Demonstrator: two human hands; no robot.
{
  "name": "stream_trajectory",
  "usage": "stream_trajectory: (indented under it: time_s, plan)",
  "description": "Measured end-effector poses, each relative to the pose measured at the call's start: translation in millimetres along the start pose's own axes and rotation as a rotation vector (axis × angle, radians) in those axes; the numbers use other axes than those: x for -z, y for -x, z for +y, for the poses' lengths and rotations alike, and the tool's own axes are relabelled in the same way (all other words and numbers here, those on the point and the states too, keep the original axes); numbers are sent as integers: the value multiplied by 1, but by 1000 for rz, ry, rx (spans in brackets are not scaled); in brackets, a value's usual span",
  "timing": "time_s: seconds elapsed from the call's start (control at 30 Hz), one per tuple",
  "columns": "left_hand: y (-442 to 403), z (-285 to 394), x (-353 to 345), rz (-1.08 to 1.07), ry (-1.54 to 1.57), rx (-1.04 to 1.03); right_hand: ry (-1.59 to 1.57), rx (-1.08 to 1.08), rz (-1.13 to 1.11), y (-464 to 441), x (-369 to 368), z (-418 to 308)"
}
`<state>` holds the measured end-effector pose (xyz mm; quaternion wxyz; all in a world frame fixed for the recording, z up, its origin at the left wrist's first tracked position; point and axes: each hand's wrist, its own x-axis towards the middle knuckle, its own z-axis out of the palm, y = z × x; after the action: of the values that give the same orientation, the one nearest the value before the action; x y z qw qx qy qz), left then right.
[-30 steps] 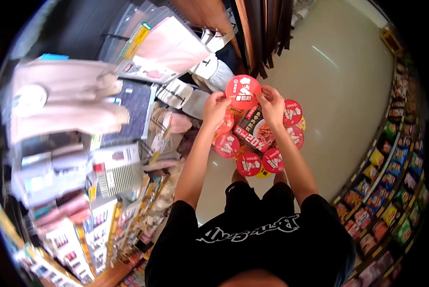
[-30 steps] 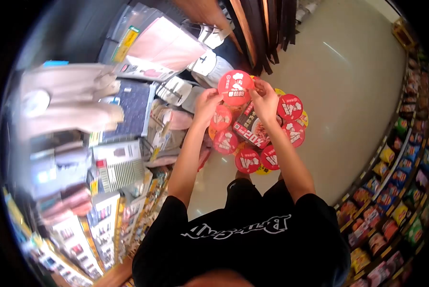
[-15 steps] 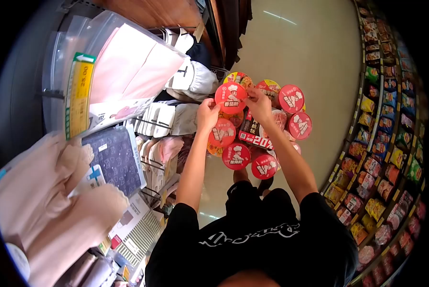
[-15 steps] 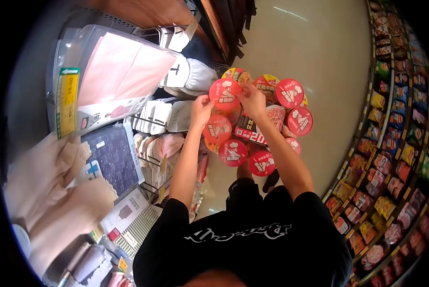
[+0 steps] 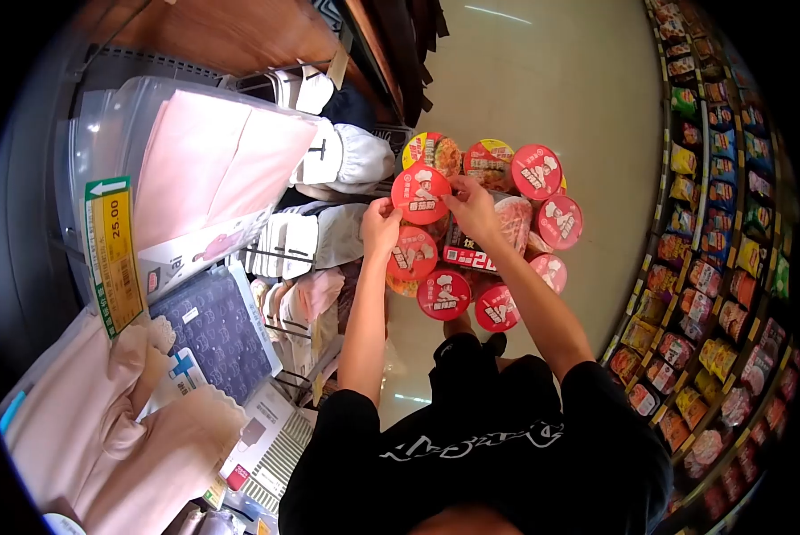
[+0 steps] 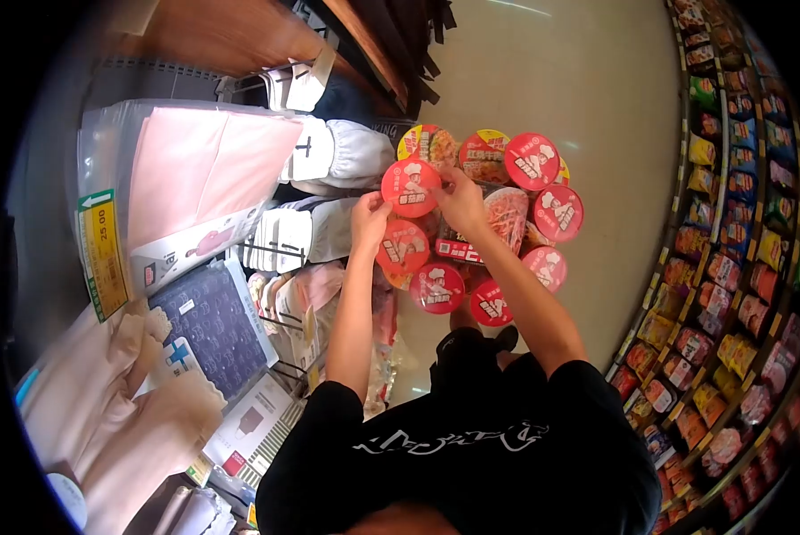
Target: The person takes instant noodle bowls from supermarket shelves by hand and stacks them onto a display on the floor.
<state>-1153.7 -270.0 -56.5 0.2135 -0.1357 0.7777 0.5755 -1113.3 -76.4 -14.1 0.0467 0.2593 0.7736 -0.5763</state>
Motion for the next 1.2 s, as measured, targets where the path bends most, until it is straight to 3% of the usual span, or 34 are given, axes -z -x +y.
stream_trajectory:
  time_s: [0.23, 0.33, 0.47, 0.5, 0.63, 0.8, 0.87, 0.9, 0.93, 1.0, 1.07, 1.13, 1.2]
  plan:
    - [10, 13, -1, 12, 64, 22, -36, 12, -8, 9, 2, -2]
    - [11, 17, -4, 30, -12, -1, 108, 18, 5, 25, 17, -11]
    - [6, 16, -8, -7, -15, -58, -6, 108, 37, 60, 50, -17]
    - [2, 9, -8, -11, 30, -102, -38, 89, 31, 70, 61, -16]
    - [21, 22, -17, 303, -409, -336, -139, 97, 112, 120, 118, -11]
    - [115, 68, -74, 418, -416, -716, -173, 168, 242, 184, 202, 29]
    - [172, 88, -118, 250, -183, -609, -355, 99, 185, 219, 253, 29]
    - [208, 102, -144, 243, -227, -665, -424, 38, 163, 242, 282, 19]
    - [247, 115, -171, 233, -267, -723, -299, 104, 253, 254, 298, 40]
    - [310, 124, -230, 41, 9, -701, -164, 198, 408, 279, 353, 72]
    - [350, 113, -289, -16, -136, -762, -176, 255, 499, 321, 413, 88]
    - [425, 130, -357, -235, 62, -670, -190, 205, 620, 367, 473, 108]
    - [457, 120, -416, -396, -3, -610, -207, 160, 753, 410, 527, 118]
